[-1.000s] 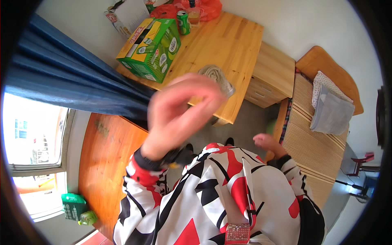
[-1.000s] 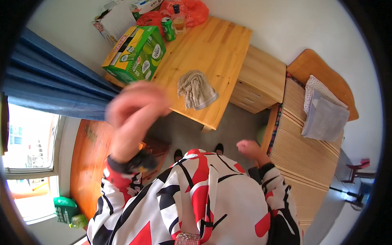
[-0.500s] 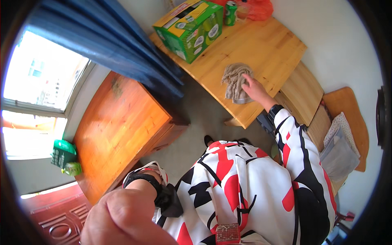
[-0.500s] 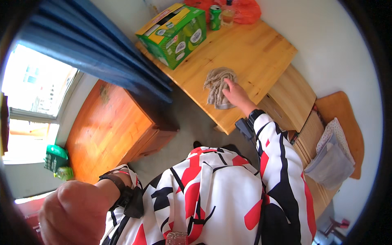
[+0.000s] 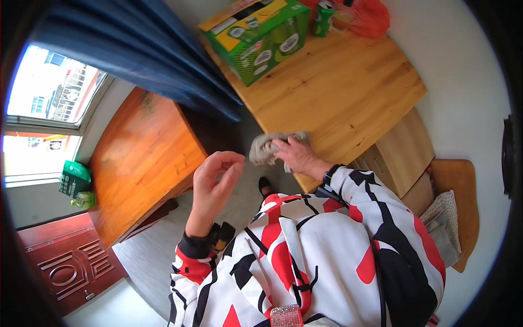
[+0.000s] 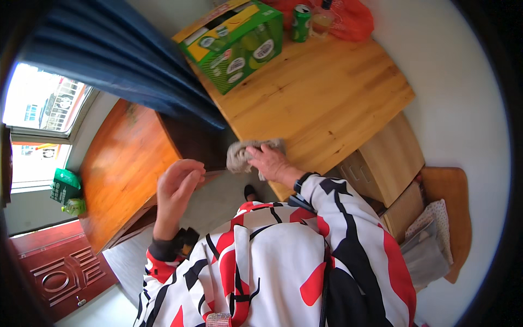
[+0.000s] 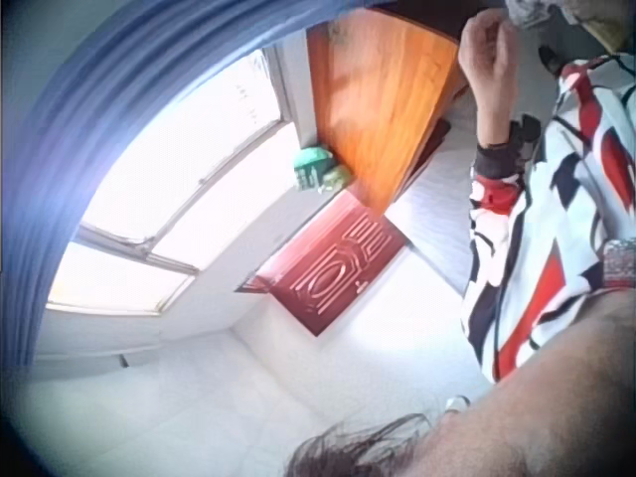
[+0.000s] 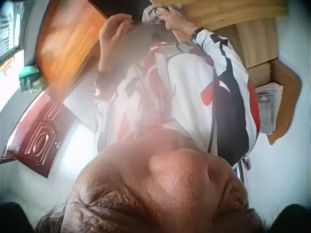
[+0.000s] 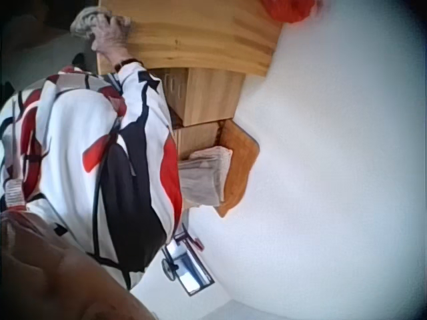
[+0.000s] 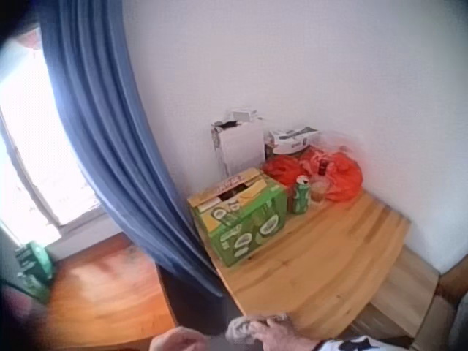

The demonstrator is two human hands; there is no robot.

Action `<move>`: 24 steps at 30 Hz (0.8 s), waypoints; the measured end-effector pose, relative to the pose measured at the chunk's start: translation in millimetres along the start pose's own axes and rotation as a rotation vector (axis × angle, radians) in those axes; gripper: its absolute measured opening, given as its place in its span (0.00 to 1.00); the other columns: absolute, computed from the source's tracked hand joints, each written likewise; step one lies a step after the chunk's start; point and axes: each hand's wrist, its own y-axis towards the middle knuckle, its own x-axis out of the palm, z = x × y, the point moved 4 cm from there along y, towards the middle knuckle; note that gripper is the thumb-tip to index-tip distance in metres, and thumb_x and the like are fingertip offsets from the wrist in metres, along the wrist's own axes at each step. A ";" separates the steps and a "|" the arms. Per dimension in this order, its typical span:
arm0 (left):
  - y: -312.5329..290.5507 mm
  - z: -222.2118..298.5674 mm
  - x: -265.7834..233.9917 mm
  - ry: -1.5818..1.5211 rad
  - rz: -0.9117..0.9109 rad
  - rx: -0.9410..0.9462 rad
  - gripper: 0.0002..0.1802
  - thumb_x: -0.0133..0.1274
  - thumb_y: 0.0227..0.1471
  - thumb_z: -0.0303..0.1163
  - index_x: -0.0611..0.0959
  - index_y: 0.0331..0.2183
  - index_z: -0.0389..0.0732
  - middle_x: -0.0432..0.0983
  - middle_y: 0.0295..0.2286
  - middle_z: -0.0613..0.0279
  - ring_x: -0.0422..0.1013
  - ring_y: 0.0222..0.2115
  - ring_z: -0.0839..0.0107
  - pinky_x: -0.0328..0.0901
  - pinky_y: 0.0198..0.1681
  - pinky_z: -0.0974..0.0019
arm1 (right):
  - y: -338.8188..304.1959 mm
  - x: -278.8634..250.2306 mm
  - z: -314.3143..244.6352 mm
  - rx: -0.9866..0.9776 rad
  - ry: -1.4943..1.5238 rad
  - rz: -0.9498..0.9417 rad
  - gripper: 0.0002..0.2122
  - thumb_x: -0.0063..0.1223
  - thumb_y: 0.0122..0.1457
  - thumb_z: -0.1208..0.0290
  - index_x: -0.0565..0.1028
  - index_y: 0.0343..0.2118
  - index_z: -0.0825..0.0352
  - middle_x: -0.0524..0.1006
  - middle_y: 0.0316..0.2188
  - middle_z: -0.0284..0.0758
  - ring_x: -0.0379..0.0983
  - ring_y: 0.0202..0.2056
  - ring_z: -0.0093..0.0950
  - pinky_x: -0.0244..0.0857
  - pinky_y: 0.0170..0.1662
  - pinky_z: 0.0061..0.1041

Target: Wiping down multiple furniture surfaces including a desk, a table, and a bed headboard using a cloth.

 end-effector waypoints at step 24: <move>207.8 -121.1 245.3 0.977 0.000 -0.124 0.28 0.57 0.42 0.32 0.71 0.47 0.40 0.62 0.51 0.47 0.58 0.52 0.48 0.55 0.55 0.52 | -226.9 -121.2 248.8 0.175 0.145 0.007 0.13 0.50 0.47 0.71 0.75 0.39 0.56 0.69 0.46 0.33 0.67 0.41 0.36 0.65 0.43 0.34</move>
